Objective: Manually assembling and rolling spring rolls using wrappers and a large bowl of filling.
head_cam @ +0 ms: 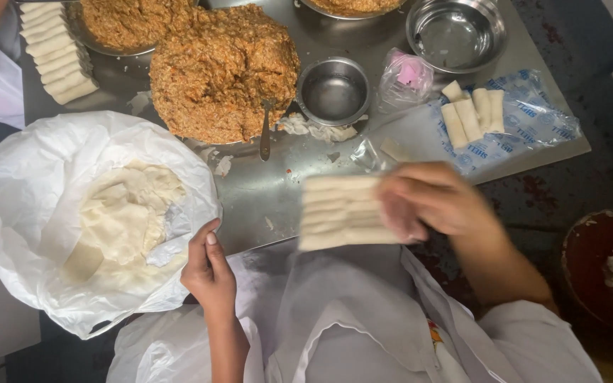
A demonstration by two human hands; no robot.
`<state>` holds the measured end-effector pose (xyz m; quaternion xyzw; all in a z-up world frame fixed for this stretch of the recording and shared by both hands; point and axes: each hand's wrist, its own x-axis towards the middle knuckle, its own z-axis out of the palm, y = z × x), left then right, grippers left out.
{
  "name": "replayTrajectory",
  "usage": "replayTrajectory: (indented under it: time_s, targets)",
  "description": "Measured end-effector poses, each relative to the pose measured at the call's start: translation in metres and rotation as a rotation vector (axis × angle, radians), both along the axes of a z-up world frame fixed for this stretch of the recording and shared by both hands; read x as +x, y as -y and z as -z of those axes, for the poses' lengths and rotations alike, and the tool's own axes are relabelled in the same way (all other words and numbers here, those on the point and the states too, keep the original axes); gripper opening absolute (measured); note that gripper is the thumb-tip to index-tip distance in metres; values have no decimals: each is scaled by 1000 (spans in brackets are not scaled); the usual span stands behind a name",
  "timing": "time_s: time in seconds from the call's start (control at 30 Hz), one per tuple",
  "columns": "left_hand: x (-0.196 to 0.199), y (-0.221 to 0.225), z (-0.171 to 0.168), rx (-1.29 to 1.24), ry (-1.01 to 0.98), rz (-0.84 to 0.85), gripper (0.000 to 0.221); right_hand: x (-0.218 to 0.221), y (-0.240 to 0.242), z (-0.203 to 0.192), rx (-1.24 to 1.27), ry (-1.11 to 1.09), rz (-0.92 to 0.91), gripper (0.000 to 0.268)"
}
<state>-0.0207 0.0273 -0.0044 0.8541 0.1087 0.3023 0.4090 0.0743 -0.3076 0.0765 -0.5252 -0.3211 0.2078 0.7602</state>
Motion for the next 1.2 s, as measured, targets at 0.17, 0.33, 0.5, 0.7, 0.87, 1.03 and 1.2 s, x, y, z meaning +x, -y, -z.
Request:
replayTrajectory:
  time_s: [0.17,0.33,0.5,0.7,0.87,1.03,1.2]
  targets:
    - [-2,-2,-4,18,-7,-23,24,42,-50,45,-418,15,-67,32]
    - [-6,-13,-6,-59,-44,-106,26,87,14,58,-952,575,715,14]
    - [3,-6,2,-61,-26,-48,27,138,45,90,-1352,1131,1073,12]
    - [-1,-3,1,12,-16,26,26,181,54,138,-1510,1511,1198,10]
    - [6,3,-13,44,15,90,21,152,62,121,-1340,1116,1249,9]
    - [39,71,-37,250,58,458,15,93,48,85,-882,513,1092,7]
    - [55,125,-18,579,131,581,30,49,10,63,-824,232,841,11]
